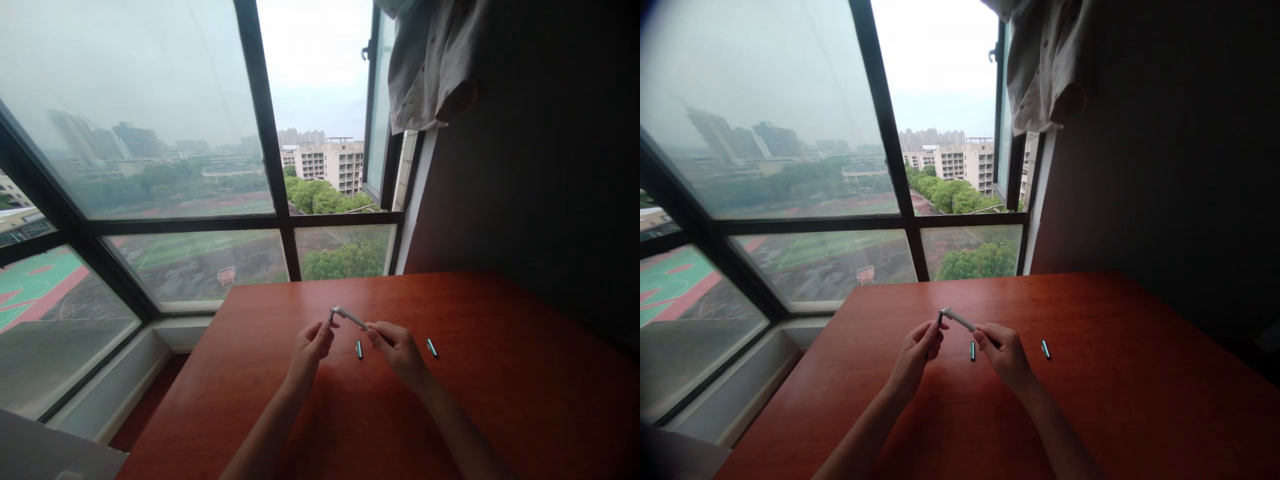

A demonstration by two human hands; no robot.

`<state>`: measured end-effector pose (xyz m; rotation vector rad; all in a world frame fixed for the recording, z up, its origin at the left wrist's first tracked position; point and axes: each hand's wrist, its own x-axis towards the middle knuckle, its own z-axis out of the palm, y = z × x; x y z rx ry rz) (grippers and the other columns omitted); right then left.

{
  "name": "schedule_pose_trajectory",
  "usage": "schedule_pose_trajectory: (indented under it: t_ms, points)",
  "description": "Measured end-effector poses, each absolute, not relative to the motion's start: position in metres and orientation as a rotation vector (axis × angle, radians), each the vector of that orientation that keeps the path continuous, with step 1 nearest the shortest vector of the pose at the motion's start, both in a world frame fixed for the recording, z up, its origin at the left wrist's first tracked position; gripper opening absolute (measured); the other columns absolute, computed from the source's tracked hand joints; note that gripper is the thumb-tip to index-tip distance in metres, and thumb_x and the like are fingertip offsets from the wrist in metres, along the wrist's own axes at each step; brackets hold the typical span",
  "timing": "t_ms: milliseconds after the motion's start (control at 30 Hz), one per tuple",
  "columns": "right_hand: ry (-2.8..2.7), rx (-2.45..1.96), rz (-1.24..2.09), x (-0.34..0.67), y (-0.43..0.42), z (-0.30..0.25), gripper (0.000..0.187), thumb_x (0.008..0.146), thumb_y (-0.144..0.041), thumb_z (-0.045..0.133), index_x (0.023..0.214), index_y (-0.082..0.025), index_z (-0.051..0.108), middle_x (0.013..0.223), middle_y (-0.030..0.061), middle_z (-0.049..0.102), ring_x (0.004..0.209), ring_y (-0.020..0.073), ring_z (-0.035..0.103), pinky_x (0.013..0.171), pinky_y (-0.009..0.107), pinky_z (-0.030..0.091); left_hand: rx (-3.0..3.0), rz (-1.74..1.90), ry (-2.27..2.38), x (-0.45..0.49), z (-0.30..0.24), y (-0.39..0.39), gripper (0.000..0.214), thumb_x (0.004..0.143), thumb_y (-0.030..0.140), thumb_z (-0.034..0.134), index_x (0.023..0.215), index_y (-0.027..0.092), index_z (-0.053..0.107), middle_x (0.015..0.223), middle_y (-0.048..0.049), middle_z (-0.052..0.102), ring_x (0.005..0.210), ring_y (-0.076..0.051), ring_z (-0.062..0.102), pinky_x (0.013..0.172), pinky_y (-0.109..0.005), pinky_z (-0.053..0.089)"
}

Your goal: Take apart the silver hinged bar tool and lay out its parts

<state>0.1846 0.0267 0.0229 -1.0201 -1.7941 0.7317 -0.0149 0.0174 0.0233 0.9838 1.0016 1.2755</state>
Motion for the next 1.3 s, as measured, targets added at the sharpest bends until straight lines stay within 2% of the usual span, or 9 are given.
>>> schedule_pose_trajectory:
  t_ms: [533,800,1033,1167,1300]
  points:
    - [-1.732,-1.091,0.701,0.1861,0.0301,0.0197,0.04,0.09,-0.044,0.046,0.089,-0.014,0.071,0.065,0.004,0.061,0.064,0.0182,0.058,0.059,0.025,0.042,0.999,1.261,1.0,-0.0162,0.0227,0.0171,0.042,0.073,0.053,0.065,0.084,0.013,0.064,0.058,0.0048,0.038,0.047,-0.006,0.028,0.044,-0.02,0.016]
    - [-1.752,-1.049,0.822,0.1859,0.0269,0.0218,0.042,0.089,-0.047,0.046,0.092,-0.014,0.072,0.062,0.0017,0.06,0.06,0.016,0.056,0.057,0.024,0.041,1.071,1.335,1.08,-0.0163,0.024,0.018,0.046,0.072,0.055,0.065,0.088,0.012,0.066,0.057,0.004,0.04,0.049,-0.007,0.031,0.045,-0.021,0.021]
    - [-1.719,-1.083,0.79,0.186,0.0294,0.0204,0.045,0.089,-0.049,0.046,0.09,-0.013,0.072,0.06,0.0016,0.058,0.06,0.0161,0.055,0.057,0.025,0.041,1.145,1.326,1.076,-0.0164,0.0244,0.016,0.042,0.075,0.051,0.064,0.09,0.012,0.068,0.057,0.0031,0.041,0.051,-0.008,0.032,0.047,-0.021,0.023]
    - [-1.662,-1.097,0.883,0.1853,0.0302,0.0177,0.048,0.088,-0.053,0.045,0.091,-0.012,0.072,0.058,0.0008,0.055,0.056,0.0146,0.052,0.052,0.024,0.039,1.229,1.332,1.138,-0.0147,0.0279,0.0136,0.04,0.074,0.048,0.066,0.091,0.012,0.071,0.059,0.0009,0.047,0.054,-0.011,0.037,0.05,-0.022,0.027]
    - [-1.597,-1.059,1.083,0.1829,0.0294,0.0141,0.051,0.086,-0.056,0.046,0.094,-0.012,0.07,0.056,-0.001,0.052,0.046,0.0101,0.042,0.043,0.022,0.032,1.338,1.4,1.193,-0.0137,0.0291,0.0123,0.036,0.075,0.045,0.065,0.091,0.013,0.073,0.062,-0.0007,0.052,0.059,-0.013,0.042,0.054,-0.022,0.032]
